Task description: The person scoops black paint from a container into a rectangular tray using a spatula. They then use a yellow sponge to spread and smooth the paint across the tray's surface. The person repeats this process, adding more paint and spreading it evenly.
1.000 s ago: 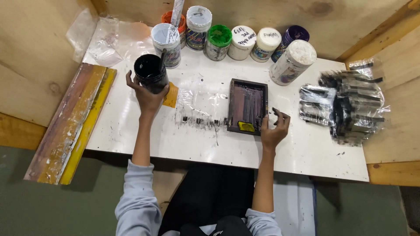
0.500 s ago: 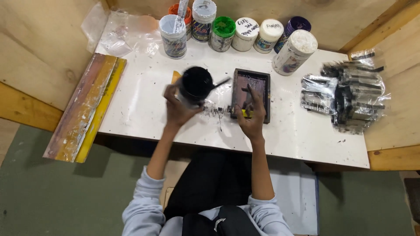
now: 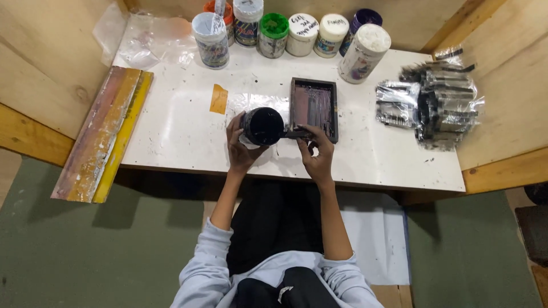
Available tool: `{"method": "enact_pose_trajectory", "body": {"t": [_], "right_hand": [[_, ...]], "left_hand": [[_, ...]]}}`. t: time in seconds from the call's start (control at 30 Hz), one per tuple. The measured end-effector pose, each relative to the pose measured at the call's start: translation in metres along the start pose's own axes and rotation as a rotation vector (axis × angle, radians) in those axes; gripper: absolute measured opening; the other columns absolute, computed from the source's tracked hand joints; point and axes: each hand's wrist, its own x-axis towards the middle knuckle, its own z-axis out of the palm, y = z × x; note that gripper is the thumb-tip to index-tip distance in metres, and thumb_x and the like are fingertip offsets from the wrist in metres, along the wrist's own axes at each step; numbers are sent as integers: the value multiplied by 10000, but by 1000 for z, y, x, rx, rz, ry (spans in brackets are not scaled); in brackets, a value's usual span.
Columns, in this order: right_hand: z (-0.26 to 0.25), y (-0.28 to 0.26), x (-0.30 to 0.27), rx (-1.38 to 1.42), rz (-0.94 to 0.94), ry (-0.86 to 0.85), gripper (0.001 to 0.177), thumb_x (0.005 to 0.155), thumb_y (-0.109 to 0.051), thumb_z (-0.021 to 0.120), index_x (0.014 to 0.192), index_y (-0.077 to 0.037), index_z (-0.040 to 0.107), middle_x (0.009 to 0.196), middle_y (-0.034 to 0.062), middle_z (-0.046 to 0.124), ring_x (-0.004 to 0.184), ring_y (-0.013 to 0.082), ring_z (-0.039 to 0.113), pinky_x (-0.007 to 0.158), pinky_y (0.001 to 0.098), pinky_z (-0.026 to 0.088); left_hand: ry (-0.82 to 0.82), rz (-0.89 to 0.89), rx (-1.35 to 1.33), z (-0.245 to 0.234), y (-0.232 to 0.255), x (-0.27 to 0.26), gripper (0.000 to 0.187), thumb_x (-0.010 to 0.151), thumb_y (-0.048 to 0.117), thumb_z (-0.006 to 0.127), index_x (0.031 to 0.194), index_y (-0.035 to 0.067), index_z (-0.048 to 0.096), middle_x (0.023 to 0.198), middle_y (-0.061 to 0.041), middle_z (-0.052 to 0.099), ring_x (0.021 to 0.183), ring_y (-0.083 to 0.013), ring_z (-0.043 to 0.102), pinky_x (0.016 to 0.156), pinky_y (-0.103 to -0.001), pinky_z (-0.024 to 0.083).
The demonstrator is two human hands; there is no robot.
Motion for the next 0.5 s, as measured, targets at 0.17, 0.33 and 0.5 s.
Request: {"method": "enact_pose_trajectory", "body": {"t": [0.17,0.33,0.5], "right_hand": [[-1,-4,0,-63,-30,15,90,926,-92,787,1006,-120,754,761,47,703,555,183,577,433,268,435],[0,-21,4,-23,-10,-34,152,946,-3,730,1092,-43,746,774,139,689,546,194,562,444,304,418],[3,-2,1,-56,-74,33,78,944,-9,728,967,-62,780,694,88,623,472,138,474,412,283,354]], "left_hand": [[-3,29,110,3,2,0,790,670,297,968,1127,130,345,1415,-194,588,1231,-428,585,1001,-520,516],[-1,-29,164,2,5,-3,683,639,309,972,985,87,427,1395,-164,623,1239,-391,602,1012,-476,533],[25,104,163,5,1,-5,781,685,274,939,1194,141,361,1395,-189,612,1223,-404,605,999,-494,543]]}}
